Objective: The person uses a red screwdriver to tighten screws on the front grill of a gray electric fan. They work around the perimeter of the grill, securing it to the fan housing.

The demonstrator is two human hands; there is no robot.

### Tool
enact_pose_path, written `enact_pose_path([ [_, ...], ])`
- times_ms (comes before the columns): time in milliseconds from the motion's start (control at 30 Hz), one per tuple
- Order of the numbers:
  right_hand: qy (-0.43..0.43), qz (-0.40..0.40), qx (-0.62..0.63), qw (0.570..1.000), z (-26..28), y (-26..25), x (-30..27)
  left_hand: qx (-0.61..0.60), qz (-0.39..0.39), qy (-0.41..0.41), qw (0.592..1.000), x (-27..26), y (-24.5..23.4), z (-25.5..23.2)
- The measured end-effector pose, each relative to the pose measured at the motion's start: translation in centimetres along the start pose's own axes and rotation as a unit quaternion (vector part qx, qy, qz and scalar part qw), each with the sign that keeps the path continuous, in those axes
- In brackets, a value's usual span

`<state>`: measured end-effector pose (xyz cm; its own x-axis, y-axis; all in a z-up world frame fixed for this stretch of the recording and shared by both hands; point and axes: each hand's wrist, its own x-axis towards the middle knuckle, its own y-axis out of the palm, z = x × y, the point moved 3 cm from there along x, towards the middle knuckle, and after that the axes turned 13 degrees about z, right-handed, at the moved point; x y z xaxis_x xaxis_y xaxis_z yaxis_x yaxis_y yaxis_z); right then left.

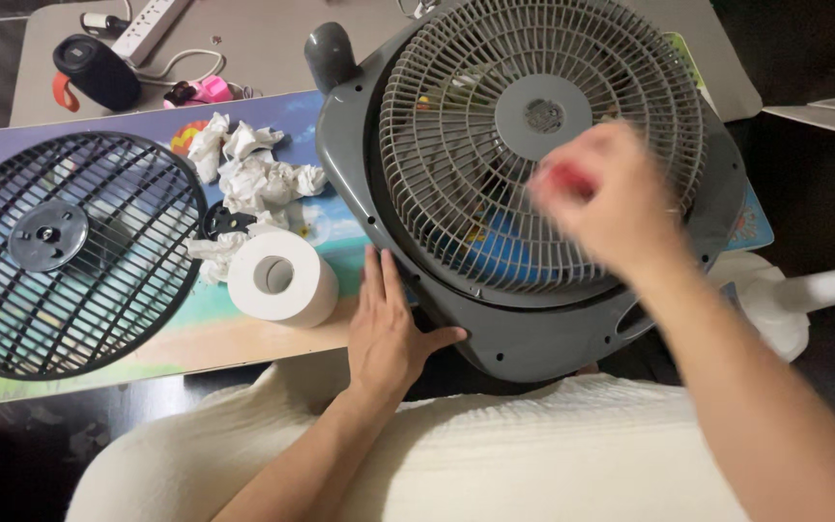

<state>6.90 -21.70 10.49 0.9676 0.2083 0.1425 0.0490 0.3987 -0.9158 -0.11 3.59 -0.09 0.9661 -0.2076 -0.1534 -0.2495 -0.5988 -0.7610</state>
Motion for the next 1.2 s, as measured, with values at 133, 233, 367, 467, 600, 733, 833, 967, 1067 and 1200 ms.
enact_pose_path([
  [133, 0.165, -0.124, -0.088, 0.975, -6.8, -3.8, 0.5, 0.036, -0.055, 0.124, 0.99, 0.8, -2.2, -1.5],
  [233, 0.293, -0.073, -0.017, 0.953, -10.1, -3.3, 0.6, -0.103, -0.014, 0.11, 0.988, 3.3, -4.8, -1.3],
  [367, 0.335, -0.02, 0.185, 0.924, -11.8, -2.1, -0.1, -0.286, -0.009, -0.066, 0.956, 7.3, -7.5, -0.4],
  [467, 0.33, -0.043, 0.344, 0.878, -11.5, -1.8, -0.7, -0.229, -0.047, -0.093, 0.968, 8.3, -7.7, -0.3],
  [600, 0.242, -0.051, 0.428, 0.869, -10.7, -2.2, -1.3, -0.175, -0.081, -0.037, 0.98, 8.9, -6.9, -0.1],
  [733, 0.231, -0.037, 0.42, 0.877, -10.8, -2.4, -1.6, -0.229, -0.076, -0.015, 0.97, 9.2, -6.3, 1.0],
  [833, 0.211, -0.034, 0.42, 0.882, -10.8, -2.2, -1.6, -0.249, -0.065, -0.017, 0.966, 9.0, -5.9, 1.4],
  [967, 0.216, -0.041, 0.428, 0.877, -10.9, -2.2, -1.6, -0.295, -0.047, -0.019, 0.954, 8.8, -5.9, 1.0],
  [1067, 0.257, -0.038, 0.393, 0.882, -11.2, -2.1, -1.5, -0.312, -0.044, -0.007, 0.949, 8.7, -5.9, 0.9],
  [1200, 0.256, -0.032, 0.379, 0.889, -11.1, -2.0, -1.3, -0.292, -0.032, -0.012, 0.956, 8.7, -5.8, 1.2],
])
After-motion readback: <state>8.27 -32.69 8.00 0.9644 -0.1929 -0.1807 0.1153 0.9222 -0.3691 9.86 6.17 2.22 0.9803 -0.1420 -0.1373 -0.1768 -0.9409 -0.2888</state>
